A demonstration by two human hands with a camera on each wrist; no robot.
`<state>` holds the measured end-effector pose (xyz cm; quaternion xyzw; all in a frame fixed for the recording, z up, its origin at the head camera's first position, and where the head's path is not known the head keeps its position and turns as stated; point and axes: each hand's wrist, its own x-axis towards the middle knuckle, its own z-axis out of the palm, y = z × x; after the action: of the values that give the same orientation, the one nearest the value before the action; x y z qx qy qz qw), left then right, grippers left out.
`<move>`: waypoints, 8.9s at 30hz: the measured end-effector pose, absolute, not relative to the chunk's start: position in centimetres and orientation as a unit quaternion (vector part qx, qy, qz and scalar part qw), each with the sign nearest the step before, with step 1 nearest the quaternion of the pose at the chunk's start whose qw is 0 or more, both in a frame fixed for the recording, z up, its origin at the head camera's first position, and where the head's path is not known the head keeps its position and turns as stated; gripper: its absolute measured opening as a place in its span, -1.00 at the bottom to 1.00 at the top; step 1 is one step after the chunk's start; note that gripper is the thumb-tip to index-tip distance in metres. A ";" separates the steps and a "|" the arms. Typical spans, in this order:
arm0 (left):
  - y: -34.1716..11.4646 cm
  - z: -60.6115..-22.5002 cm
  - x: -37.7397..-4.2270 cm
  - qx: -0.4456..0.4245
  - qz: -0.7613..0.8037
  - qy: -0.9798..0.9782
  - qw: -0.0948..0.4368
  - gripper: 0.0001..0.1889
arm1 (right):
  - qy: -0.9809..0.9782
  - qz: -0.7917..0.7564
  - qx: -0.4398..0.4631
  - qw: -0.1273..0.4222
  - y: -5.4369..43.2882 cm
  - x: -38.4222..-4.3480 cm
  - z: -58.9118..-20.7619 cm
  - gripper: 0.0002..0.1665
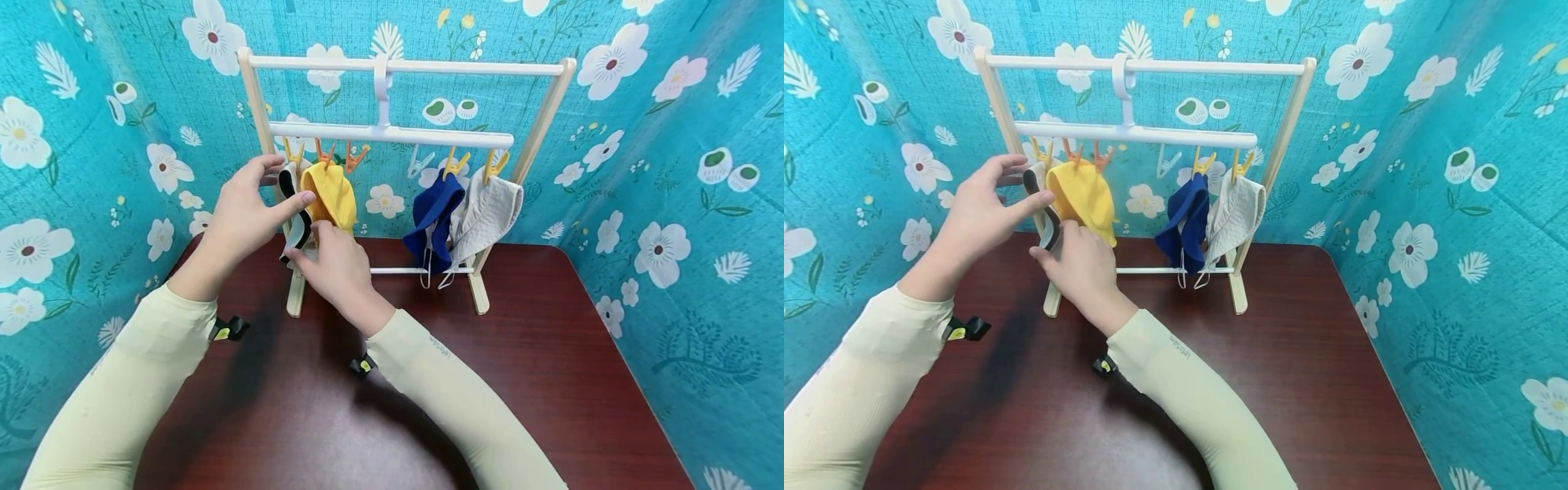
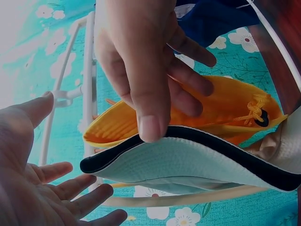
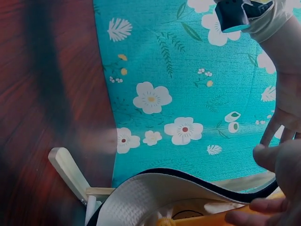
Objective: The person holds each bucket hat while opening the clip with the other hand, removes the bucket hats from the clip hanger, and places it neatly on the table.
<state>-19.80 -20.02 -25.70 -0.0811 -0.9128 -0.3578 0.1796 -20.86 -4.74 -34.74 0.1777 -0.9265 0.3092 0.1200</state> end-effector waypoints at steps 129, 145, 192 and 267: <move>-18.4 -25.1 -25.7 0.086 -0.490 -0.842 0.208 -0.42 | -0.869 0.286 0.188 0.359 -2.4 -21.5 -37.2 -0.74; -17.8 -25.1 -25.8 0.096 -0.471 -0.847 0.225 -0.37 | -0.870 0.279 0.188 0.360 -2.6 -21.7 -37.3 -0.75; -15.5 -26.3 -26.0 0.147 -0.446 -0.846 0.252 -0.45 | -0.877 0.269 0.162 0.364 -1.7 -22.1 -37.6 -0.74; -15.5 -27.8 -26.7 0.114 -0.529 -0.779 0.317 -0.53 | -0.895 0.358 0.123 0.236 -3.1 -22.6 -38.7 -0.73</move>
<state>-26.67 -15.46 -27.77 0.1143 -0.7789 -0.5289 0.3172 -22.63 -3.13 -38.72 0.1231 -0.8950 0.3577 0.2362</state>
